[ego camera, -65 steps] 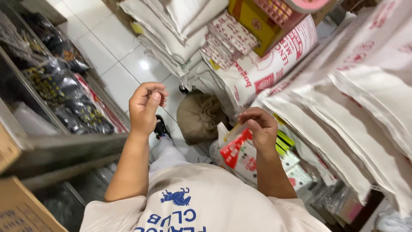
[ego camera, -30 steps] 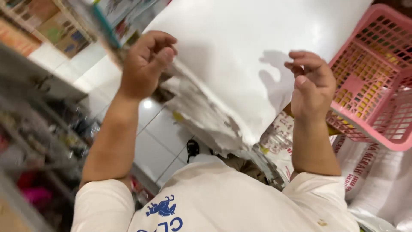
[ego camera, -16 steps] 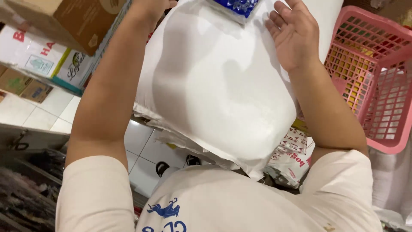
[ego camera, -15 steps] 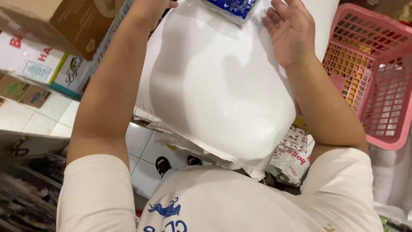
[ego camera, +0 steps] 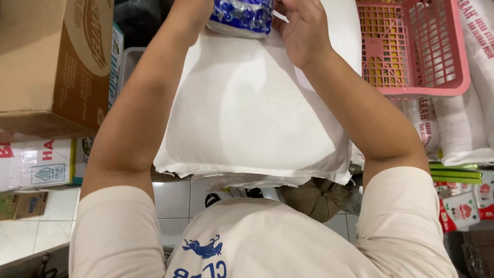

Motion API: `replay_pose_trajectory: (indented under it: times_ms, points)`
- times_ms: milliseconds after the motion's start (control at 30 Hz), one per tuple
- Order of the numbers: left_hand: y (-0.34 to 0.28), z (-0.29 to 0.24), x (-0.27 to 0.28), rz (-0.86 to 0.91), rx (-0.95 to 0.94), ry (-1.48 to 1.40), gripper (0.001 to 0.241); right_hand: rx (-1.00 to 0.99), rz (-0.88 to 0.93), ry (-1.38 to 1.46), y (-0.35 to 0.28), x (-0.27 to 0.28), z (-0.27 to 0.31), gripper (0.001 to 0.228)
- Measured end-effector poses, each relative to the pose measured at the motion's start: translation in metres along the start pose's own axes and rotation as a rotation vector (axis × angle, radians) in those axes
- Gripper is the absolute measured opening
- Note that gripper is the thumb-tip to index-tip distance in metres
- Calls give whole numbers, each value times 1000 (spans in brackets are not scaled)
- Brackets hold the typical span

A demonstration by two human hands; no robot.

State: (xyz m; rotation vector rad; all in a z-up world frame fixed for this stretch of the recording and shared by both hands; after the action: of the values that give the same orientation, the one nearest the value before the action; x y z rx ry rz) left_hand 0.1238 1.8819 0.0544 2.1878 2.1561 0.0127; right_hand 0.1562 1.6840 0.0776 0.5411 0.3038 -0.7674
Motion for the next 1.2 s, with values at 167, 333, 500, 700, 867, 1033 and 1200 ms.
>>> replay_pose_trajectory:
  times_ms: [167,333,500,700,867,1033,1200]
  points:
    - [-68,-20,-41,107,-64,-202,57,290,122,-209,-78,-66,44,39]
    - [-141,7,-74,136,-174,-235,66,795,105,-1422,-186,-169,87,45]
    - [-199,54,-113,226,-151,-184,71,672,574,-1952,-227,-226,34,52]
    - [-233,74,-126,369,-98,-252,70,355,269,-1829,-218,-188,62,67]
    - [-250,89,-124,371,-111,-275,61,207,102,-1352,-241,-142,55,66]
    - [-262,98,-121,321,-130,-303,64,283,-160,-465,-256,-97,18,55]
    - [-253,71,-119,301,-89,-291,91,242,-422,-126,-260,-94,-16,57]
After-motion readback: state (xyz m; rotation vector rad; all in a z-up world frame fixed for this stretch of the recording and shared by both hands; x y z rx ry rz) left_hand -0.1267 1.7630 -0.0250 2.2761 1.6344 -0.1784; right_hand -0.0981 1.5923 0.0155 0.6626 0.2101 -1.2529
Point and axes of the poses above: each hand's wrist, its own y-axis towards the middle knuckle, its own x-axis out of the back of the hand, z = x × y, the point moved 9 cm from there along y, towards the middle knuckle, and after that the axes turned 10 degrees about y, right-handed, at the moved point
